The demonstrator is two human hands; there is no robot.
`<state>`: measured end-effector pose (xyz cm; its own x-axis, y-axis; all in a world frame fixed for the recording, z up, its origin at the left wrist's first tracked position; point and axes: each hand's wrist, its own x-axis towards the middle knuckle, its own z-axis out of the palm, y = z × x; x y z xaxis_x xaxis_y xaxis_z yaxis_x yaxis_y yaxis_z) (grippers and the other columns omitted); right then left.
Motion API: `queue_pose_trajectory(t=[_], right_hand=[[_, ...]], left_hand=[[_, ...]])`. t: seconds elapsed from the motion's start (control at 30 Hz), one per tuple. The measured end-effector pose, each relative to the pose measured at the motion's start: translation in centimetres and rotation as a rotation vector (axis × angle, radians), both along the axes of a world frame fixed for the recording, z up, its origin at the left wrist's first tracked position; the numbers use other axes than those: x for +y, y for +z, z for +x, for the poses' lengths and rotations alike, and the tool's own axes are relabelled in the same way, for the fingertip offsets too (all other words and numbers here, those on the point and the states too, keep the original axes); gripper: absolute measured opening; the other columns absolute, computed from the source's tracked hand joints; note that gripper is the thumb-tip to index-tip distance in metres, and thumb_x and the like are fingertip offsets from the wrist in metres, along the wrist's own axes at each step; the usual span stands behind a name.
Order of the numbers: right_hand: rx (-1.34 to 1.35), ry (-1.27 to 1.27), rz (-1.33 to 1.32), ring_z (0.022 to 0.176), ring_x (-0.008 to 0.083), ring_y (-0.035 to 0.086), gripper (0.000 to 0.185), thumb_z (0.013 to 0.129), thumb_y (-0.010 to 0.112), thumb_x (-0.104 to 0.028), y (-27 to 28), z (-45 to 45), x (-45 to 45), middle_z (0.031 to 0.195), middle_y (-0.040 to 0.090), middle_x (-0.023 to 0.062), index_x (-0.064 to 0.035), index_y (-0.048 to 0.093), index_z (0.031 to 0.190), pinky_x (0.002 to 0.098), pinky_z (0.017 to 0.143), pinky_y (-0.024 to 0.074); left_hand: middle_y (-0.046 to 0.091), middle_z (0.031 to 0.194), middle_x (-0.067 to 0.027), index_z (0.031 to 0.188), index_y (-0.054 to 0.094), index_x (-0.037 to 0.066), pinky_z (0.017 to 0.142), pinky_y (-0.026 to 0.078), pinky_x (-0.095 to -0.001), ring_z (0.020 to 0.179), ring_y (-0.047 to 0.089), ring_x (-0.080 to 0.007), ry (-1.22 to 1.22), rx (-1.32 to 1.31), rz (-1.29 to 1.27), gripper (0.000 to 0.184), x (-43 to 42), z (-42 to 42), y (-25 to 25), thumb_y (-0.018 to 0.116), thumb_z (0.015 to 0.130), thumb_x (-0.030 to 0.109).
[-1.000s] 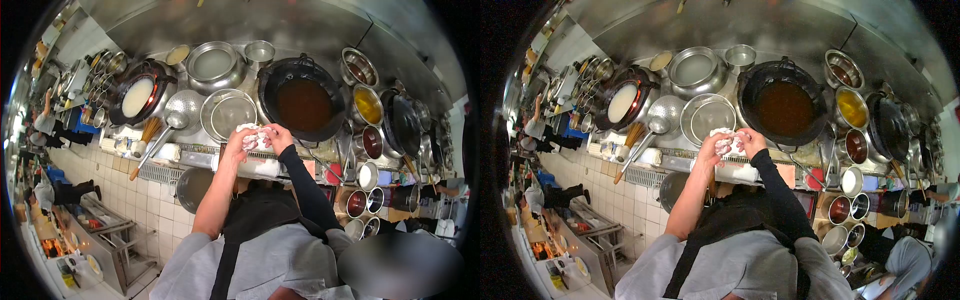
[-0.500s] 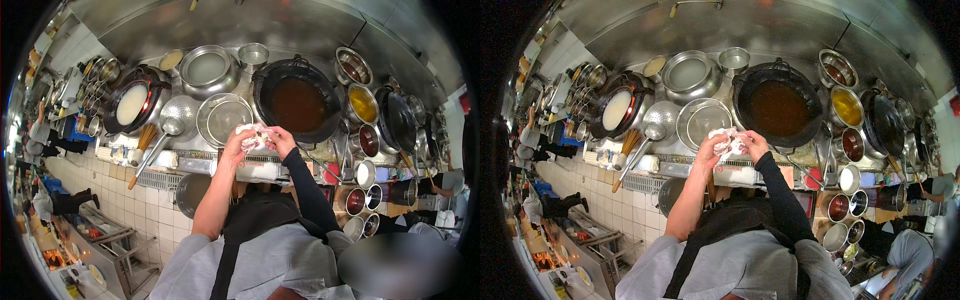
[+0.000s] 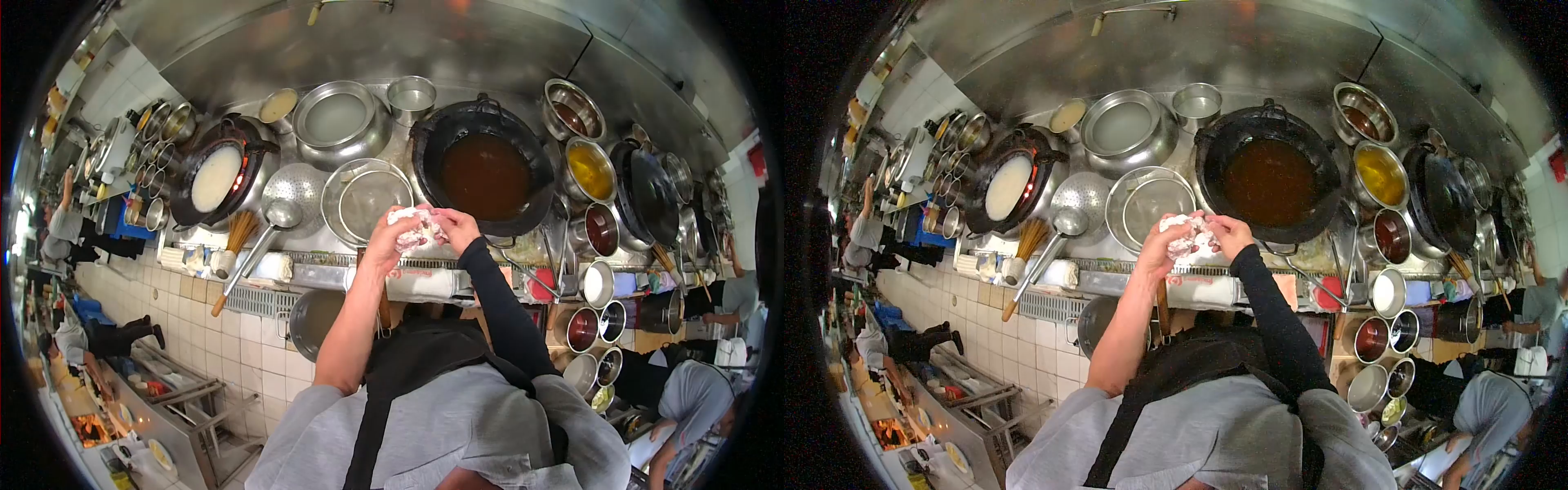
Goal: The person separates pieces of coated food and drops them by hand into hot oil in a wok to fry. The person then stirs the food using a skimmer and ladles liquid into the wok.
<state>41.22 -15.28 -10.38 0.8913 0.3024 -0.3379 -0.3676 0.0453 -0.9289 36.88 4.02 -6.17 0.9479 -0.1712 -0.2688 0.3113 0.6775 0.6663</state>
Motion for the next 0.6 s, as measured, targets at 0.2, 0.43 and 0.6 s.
queue_pose_trajectory(t=[0.2,0.43,0.6], right_hand=[[-0.015,-0.198,0.559,0.103,0.0188,0.065,0.038,0.095,0.051,0.006,-1.2,-1.2,2.7,0.118,0.067,0.0116,0.0001,0.057,0.132,0.0304,0.081,0.0567],[-0.393,-0.200,-0.063,0.106,0.0198,0.063,0.036,0.092,0.047,0.010,-2.5,-1.5,3.7,0.125,0.063,0.0123,0.0015,0.055,0.126,0.0335,0.089,0.0538],[-0.228,-0.031,0.194,0.116,0.0190,0.061,0.032,0.095,0.045,0.008,-2.4,-0.7,2.1,0.129,0.063,0.0112,-0.0006,0.054,0.125,0.0327,0.102,0.0473]], left_hand=[[0.067,0.108,-0.0134,0.117,0.052,0.002,0.071,0.063,-0.0371,0.091,0.071,-0.0218,0.091,0.052,0.017,0.034,-1.4,-0.9,-0.7,0.071,0.089,0.010],[0.068,0.100,-0.0103,0.115,0.058,0.002,0.066,0.064,-0.0387,0.083,0.070,-0.0193,0.095,0.120,-0.003,0.030,-2.3,-0.6,-2.3,0.071,0.089,0.011],[0.071,0.098,-0.0048,0.112,0.065,0.006,0.068,0.059,-0.0340,0.085,0.070,-0.0174,-0.013,0.191,0.023,0.025,-1.4,-0.6,-0.7,0.070,0.090,0.018]])
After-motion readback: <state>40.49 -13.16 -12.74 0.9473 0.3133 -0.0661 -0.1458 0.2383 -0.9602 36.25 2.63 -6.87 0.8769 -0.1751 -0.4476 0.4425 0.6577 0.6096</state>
